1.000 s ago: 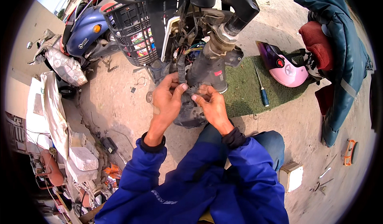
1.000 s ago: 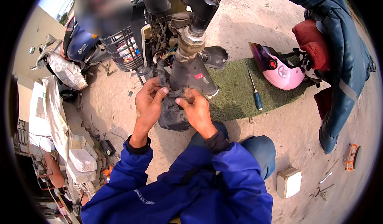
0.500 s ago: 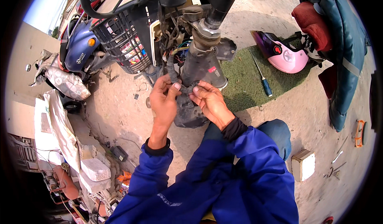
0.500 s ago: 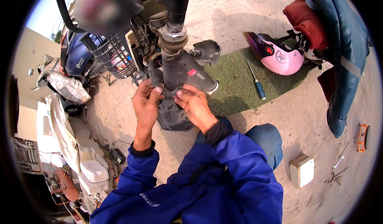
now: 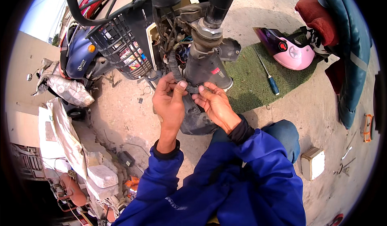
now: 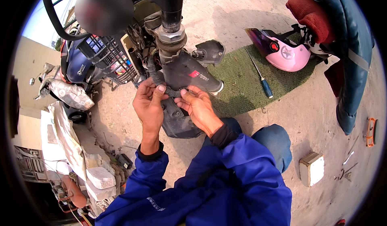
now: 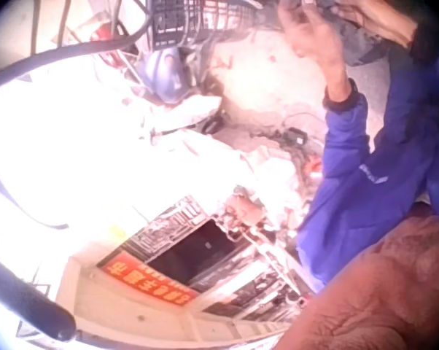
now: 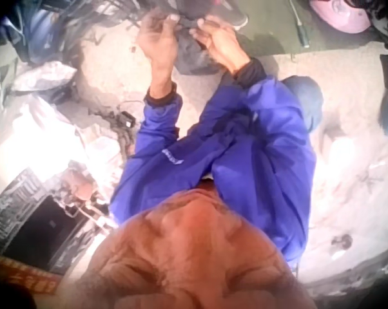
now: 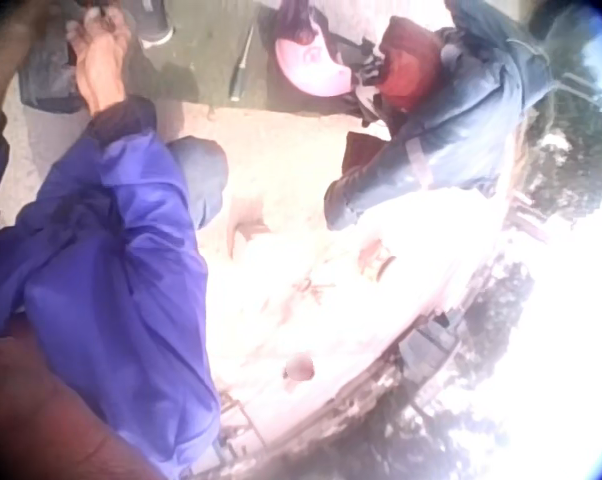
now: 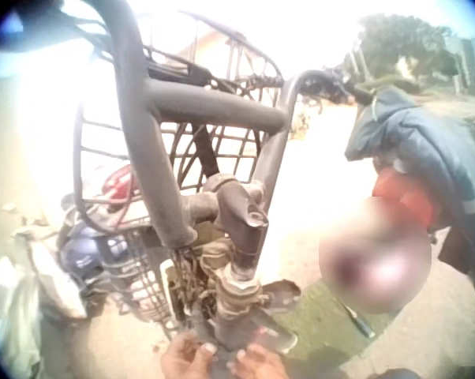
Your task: The person repairs the front electrical components of a scooter using a screwdriver and pliers. They remove a plastic cover, adjust internal wiring, and reassemble the handlebar area. The person also briefly handles a white styrofoam block and a pink helmet during the process.
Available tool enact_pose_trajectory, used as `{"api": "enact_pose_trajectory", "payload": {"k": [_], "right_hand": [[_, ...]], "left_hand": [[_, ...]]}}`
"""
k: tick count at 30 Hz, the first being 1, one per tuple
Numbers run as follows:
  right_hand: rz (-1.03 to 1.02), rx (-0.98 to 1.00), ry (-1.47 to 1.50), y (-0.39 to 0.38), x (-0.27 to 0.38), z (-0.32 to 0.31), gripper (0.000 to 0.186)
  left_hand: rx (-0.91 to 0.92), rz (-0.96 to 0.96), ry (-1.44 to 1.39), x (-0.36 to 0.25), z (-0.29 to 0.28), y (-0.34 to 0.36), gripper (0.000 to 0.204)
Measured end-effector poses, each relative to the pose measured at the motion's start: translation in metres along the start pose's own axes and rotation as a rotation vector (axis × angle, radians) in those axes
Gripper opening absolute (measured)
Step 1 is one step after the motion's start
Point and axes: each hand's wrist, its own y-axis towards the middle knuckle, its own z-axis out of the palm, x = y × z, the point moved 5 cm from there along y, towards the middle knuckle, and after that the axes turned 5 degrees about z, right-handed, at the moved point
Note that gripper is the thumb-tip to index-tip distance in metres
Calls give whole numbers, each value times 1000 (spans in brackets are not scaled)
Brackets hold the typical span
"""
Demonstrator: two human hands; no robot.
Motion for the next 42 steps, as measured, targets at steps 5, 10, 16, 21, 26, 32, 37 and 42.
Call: {"api": "enact_pose_trajectory", "payload": {"k": [5,10,16,21,26,32,37,42], "right_hand": [[-25,88,-197,-9,12,9,21],[-162,-18,-393,-4,7,8,30],[-206,-96,-360,-9,2,21,29],[-176,-117,-396,-11,7,16,31],[-215,-117,-431,-10,4,17,31],[-207,-138,-481,-12,6,16,31],[-217,-113,-511,-12,7,20,35],[-194,-121,-555,-10,4,9,44]], "left_hand": [[21,95,103,-7,9,3,33],[-47,130,152,-4,6,1,32],[-13,92,344,-15,4,4,36],[22,123,377,-26,2,-8,41],[63,180,467,-19,1,-7,36],[11,242,441,-25,2,-6,32],[-108,310,453,-40,-9,0,32],[-145,653,712,-48,1,20,31]]}}
